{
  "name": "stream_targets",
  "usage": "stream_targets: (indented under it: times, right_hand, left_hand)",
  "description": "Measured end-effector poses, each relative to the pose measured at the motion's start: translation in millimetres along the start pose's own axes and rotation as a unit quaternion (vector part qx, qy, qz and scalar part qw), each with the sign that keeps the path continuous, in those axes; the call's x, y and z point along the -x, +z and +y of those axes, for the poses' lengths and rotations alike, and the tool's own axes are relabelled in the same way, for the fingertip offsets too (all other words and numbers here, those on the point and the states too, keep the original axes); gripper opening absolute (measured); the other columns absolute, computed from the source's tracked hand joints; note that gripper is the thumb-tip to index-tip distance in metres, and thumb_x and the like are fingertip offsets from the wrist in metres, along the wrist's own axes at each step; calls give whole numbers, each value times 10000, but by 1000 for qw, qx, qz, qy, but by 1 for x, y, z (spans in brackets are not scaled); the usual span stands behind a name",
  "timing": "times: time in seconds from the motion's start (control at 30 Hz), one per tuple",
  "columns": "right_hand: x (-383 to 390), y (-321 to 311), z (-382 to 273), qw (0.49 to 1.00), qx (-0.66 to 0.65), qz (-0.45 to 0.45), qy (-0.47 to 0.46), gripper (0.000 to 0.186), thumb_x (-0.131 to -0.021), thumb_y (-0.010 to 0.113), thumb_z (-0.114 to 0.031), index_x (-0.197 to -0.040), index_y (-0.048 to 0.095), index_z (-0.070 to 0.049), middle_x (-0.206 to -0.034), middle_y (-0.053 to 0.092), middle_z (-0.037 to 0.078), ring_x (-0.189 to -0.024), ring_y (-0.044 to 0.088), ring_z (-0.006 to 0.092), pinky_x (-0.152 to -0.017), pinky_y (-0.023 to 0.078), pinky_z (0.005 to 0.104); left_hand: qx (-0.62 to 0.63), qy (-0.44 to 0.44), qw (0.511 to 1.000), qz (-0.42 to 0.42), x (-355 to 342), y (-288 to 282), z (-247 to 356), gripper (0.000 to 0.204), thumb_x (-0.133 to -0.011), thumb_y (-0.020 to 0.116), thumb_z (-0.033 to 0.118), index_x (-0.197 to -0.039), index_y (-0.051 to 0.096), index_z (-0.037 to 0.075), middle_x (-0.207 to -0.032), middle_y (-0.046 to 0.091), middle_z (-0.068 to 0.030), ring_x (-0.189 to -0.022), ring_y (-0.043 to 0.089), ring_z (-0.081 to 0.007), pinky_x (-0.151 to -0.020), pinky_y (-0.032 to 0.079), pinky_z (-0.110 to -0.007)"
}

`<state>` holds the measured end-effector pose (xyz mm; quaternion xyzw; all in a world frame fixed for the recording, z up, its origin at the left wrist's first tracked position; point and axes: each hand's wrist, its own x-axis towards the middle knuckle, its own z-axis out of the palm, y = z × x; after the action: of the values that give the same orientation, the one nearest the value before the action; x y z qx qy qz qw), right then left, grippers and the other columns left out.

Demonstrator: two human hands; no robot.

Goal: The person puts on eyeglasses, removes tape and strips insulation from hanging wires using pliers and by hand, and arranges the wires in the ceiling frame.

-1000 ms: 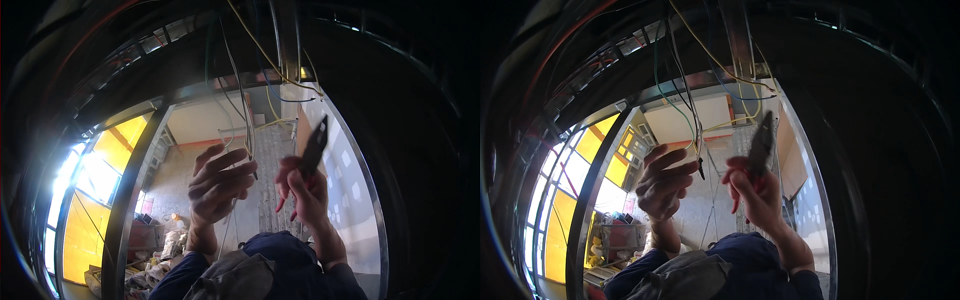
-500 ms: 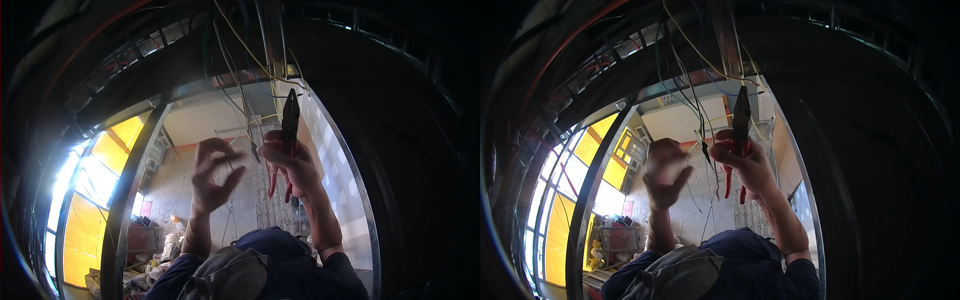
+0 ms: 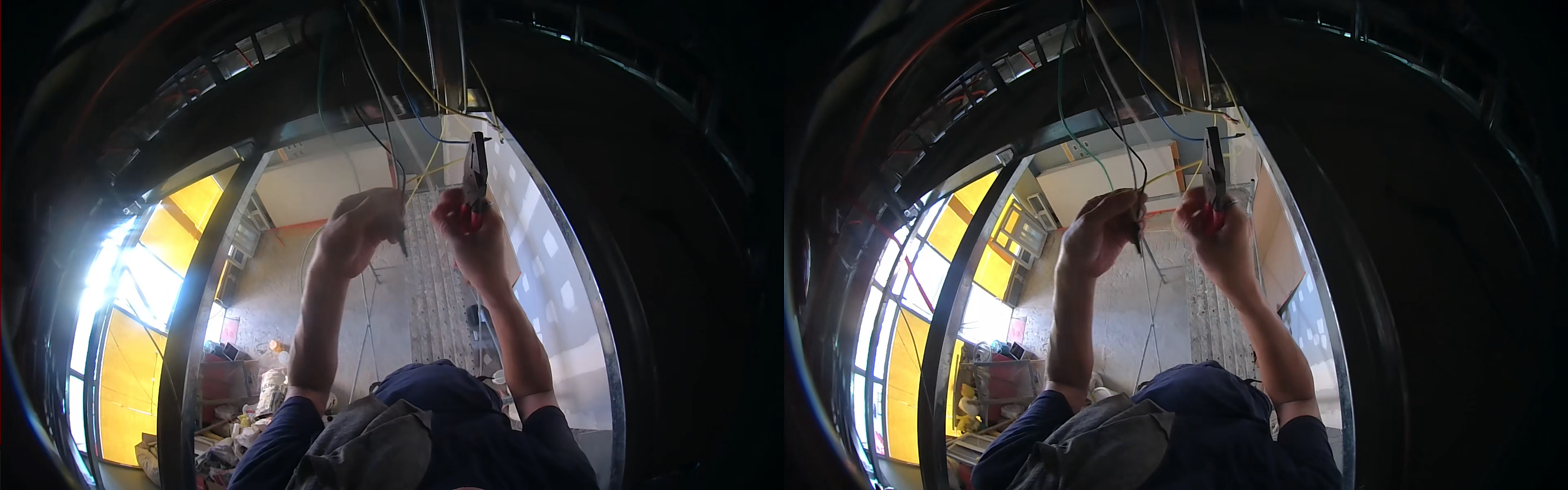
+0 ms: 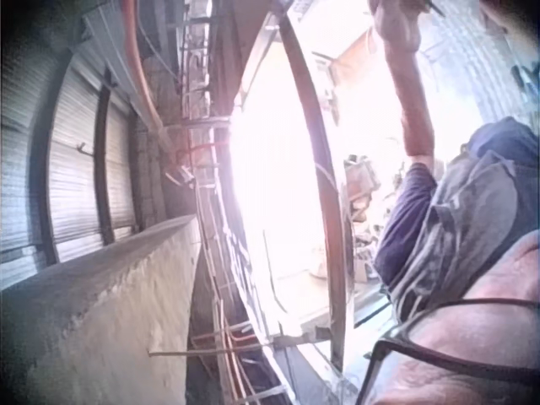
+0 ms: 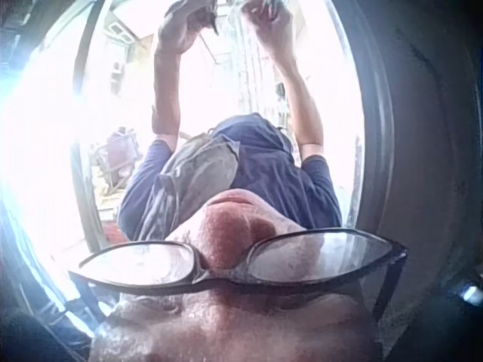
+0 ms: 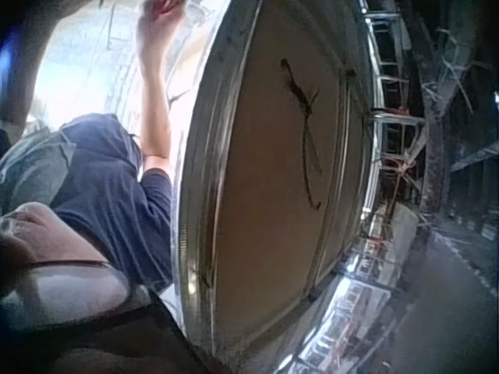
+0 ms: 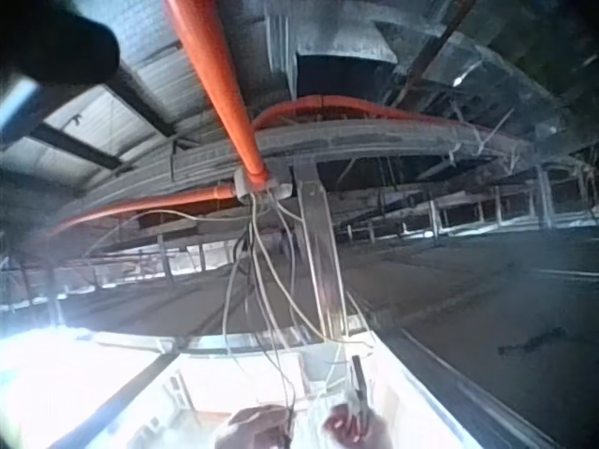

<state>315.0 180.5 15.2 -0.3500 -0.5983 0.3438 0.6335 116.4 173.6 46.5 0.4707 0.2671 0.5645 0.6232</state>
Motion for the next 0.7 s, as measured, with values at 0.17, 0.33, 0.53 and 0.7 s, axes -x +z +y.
stream_targets:
  times: [0.17,0.33,0.53,0.7]
  right_hand:
    - [-20,3,40,996,45,54,-53,140,-902,728,-83,-1005,656,-19,-782,715,32,-676,657,95,-610,522,252]
    - [-14,22,32,979,-169,-88,74,151,-873,728,-28,-1011,670,-6,-832,698,18,-744,628,71,-651,482,222]
    - [-4,27,22,970,-165,-79,162,159,-877,700,-6,-1034,678,-24,-781,648,5,-698,581,68,-618,452,230]
    - [-8,21,41,955,-239,-101,141,135,-909,684,-46,-1042,679,-24,-846,664,14,-697,578,70,-622,454,239]
  left_hand:
    - [16,30,998,-50,0,-2,-6,272,-1008,566,199,-1107,624,-48,-960,633,-102,-905,622,-191,-814,498,-320]
    - [34,56,997,-35,-17,-4,-18,353,-1031,539,211,-1242,596,-66,-1202,651,-157,-1166,621,-279,-1012,481,-401]
    - [17,66,997,-40,-15,-11,-32,304,-1031,534,253,-1193,648,22,-1154,680,-101,-1081,624,-212,-977,443,-392]
    - [49,57,997,-23,-25,-7,-36,234,-1013,571,269,-1072,652,57,-1005,664,-42,-1018,612,-178,-949,432,-366]
